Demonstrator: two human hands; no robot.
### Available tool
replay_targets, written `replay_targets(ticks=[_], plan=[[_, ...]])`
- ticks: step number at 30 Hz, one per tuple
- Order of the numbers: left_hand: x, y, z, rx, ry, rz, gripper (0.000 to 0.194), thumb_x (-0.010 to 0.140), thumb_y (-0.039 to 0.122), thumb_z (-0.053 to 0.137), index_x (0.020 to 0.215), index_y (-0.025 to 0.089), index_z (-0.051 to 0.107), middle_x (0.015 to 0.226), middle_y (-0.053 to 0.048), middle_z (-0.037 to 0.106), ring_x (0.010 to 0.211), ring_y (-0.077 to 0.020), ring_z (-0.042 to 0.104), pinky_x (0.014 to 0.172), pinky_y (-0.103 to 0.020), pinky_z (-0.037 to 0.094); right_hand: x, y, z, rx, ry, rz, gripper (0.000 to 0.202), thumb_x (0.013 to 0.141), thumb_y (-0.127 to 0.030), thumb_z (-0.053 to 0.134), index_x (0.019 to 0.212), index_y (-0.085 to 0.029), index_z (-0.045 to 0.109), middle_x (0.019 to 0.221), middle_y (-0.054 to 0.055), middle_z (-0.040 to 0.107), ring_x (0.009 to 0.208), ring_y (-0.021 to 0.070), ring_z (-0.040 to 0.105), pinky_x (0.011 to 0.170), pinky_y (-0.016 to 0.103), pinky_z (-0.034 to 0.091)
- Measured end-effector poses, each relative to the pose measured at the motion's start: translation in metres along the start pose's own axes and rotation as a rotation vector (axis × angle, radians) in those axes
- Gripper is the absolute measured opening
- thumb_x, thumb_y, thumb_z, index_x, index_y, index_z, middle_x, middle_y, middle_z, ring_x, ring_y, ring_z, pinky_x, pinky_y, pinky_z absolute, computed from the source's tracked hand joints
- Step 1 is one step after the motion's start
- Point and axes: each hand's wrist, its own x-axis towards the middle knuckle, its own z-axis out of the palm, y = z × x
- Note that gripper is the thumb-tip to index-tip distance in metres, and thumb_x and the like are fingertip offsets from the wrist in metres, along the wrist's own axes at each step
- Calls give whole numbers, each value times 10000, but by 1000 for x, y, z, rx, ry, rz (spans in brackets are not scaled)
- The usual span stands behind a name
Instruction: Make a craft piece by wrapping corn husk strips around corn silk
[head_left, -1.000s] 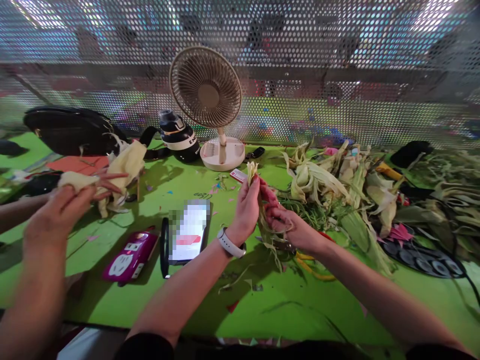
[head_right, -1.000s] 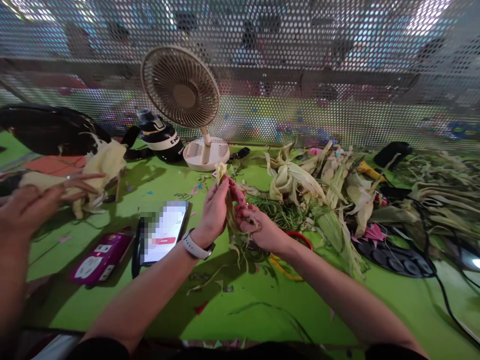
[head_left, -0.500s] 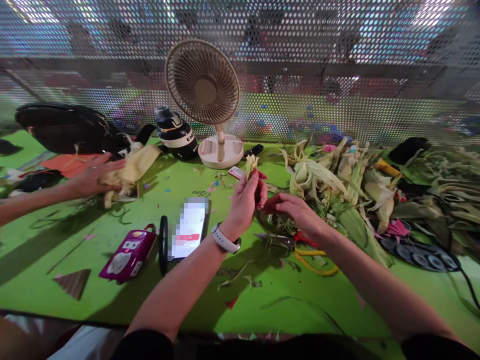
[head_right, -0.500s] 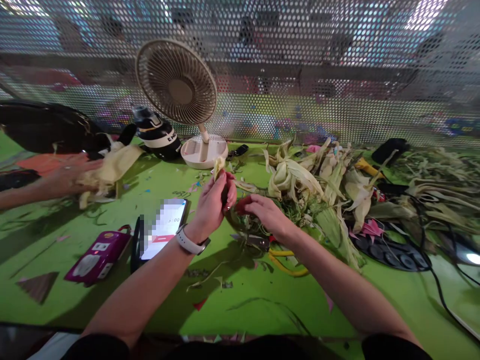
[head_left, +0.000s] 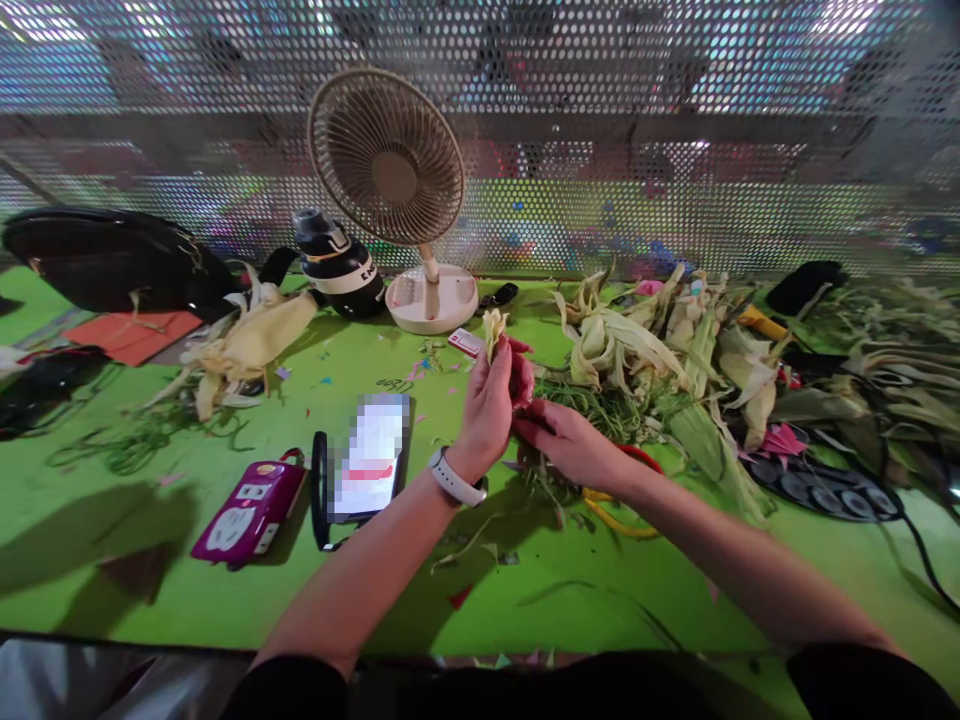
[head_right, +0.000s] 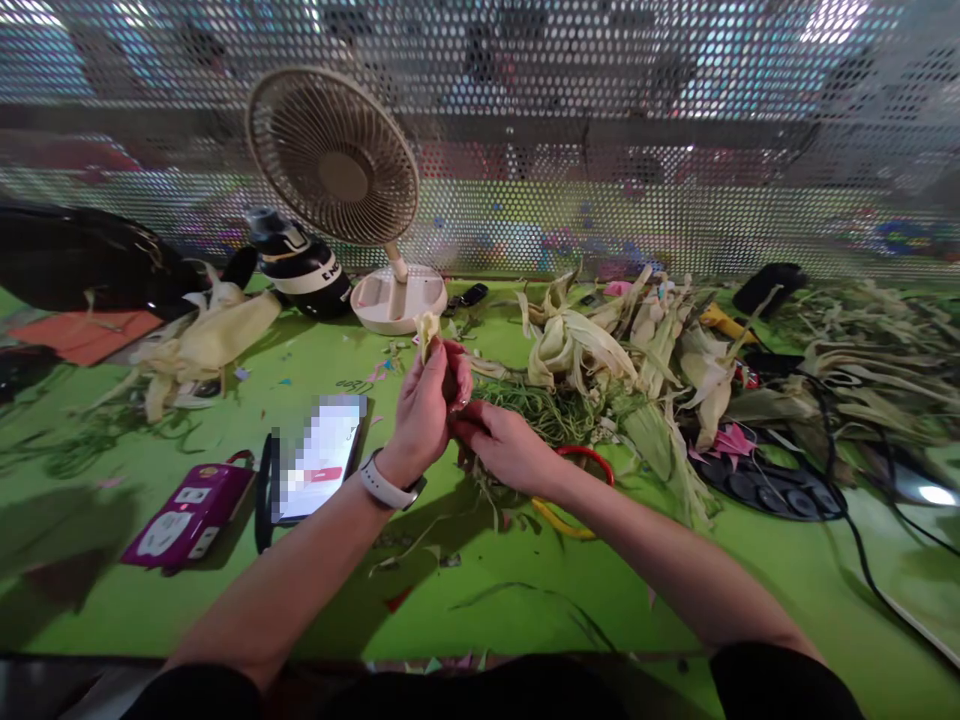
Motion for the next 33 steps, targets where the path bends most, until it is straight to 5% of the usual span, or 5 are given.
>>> replay_targets(ticks=[7,17,20,25,33], plan=[[13,19,-5,-150,40,-86,260,921,353,475,755,173,561,463,69,362,361,-40,283,354,-158,211,-6,-5,-1,172,-230,195,227,874,-401,510,817,-185,471,687,-25,531,595,100,503,560,235,422],[36,62,-29,-241,133,83,336,956,335,407,705,165,553,425,83,284,314,-26,205,325,-145,161,-11,-23,-29,-332,-381,202,194,920,-284,400,774,-196,492,654,-18,557,578,120,521,565,258,399],[33,67,-30,-205,85,136,308,940,352,445,721,172,563,427,84,286,321,-28,199,327,-141,166,-9,-31,-52,-568,-253,152,158,868,-259,480,789,-179,591,731,23,624,650,146,554,627,292,415],[23,67,-19,-114,17,129,269,916,389,484,750,200,578,441,76,301,339,-40,198,339,-166,192,3,-49,-52,-265,192,-67,213,868,-361,510,887,-178,617,745,24,617,682,147,573,653,302,445],[20,57,-15,-83,16,176,248,913,388,487,766,213,583,448,70,330,350,-52,236,351,-194,217,25,-43,4,-254,21,-118,262,849,-376,538,760,-161,657,711,7,611,689,146,537,664,288,416]])
